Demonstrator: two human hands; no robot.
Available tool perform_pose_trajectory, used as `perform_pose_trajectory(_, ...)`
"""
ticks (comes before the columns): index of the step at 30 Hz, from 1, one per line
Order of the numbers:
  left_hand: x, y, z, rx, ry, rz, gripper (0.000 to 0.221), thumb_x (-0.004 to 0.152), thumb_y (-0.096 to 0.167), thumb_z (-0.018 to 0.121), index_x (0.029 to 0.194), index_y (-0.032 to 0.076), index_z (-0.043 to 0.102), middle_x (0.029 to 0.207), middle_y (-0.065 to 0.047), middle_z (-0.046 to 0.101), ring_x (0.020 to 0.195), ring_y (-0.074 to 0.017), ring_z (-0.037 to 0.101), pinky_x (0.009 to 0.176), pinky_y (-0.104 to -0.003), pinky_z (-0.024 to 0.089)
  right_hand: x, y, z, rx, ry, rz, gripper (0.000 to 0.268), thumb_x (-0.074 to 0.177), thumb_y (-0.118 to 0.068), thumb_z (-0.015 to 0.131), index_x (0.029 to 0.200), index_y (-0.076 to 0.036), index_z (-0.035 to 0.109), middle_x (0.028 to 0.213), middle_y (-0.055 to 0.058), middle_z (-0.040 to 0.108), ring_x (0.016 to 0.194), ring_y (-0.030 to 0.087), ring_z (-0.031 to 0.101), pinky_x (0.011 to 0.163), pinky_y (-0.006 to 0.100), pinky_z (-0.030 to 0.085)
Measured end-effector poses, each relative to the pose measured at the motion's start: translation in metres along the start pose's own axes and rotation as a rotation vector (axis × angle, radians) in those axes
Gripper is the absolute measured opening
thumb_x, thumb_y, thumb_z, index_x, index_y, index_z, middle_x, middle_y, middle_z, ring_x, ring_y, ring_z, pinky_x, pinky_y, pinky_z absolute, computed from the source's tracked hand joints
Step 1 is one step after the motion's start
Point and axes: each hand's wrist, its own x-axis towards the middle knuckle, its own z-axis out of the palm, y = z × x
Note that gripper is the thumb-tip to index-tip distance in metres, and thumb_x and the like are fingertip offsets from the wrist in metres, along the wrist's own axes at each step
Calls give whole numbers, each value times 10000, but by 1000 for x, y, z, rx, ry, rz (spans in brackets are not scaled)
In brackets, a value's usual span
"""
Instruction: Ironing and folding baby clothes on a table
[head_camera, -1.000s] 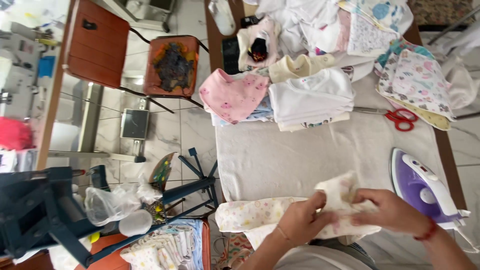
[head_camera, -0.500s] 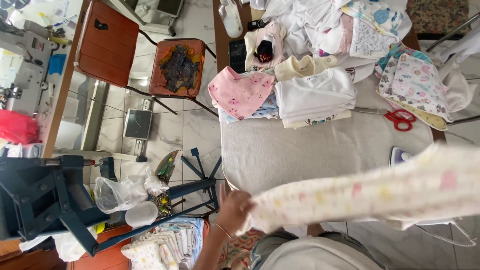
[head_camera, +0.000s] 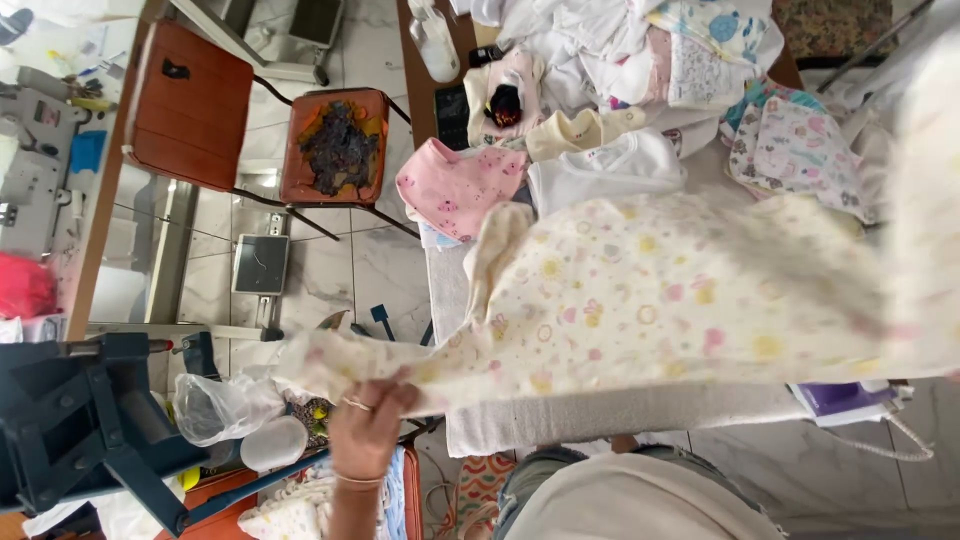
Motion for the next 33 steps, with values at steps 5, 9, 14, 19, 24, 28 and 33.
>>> perform_pose_trajectory(5,-110,38,62,22,-262,-267,180,698,10,645,651,139,528,680,-2,466,559,-187,440,523,-305,358,-9,173,83,-596,103,69,291,639,-345,709,606,-70,623,600,88,598,576,197,563,579,319,394)
perform_pose_trajectory(9,-192,51,89,30,-496,-443,72,749,119,602,713,174,572,706,28,543,617,-157,486,532,-275,379,-17,118,124,-205,-123,374,300,703,-93,650,984,12,653,1107,64,607,1021,160,540,913,256,363)
perform_pose_trajectory(14,-188,55,77,243,-376,-612,191,695,68,581,620,234,520,733,40,498,665,-191,449,707,-340,304,-19,110,123,-233,-242,520,321,707,-141,665,1001,-10,660,993,112,667,919,239,611,797,321,449)
perform_pose_trajectory(19,-192,46,76,273,-502,-668,205,697,74,629,600,229,536,710,47,532,716,-204,458,746,-364,299,-25,125,124,-287,-220,413,247,697,-90,619,929,-66,702,1042,35,648,981,155,581,866,294,446)
perform_pose_trajectory(24,-159,39,92,76,-543,-866,362,622,-117,457,658,229,555,832,34,527,733,-270,509,666,-417,370,-13,100,122,-536,-479,323,240,617,-42,462,550,-93,238,501,56,277,504,172,254,477,300,219)
perform_pose_trajectory(28,-81,30,135,-305,-451,-1115,266,699,172,538,959,126,509,942,-45,521,816,-216,505,641,-365,393,30,12,120,-758,-442,271,347,820,-260,391,1071,-186,619,1064,74,619,908,254,618,790,369,503)
perform_pose_trajectory(33,-10,30,210,-313,-689,-1278,1049,569,520,709,1352,199,89,1323,-185,268,1120,-365,399,818,-485,432,111,-33,154,-254,-200,169,325,860,-184,509,1177,-112,510,953,128,615,603,157,578,361,237,422)
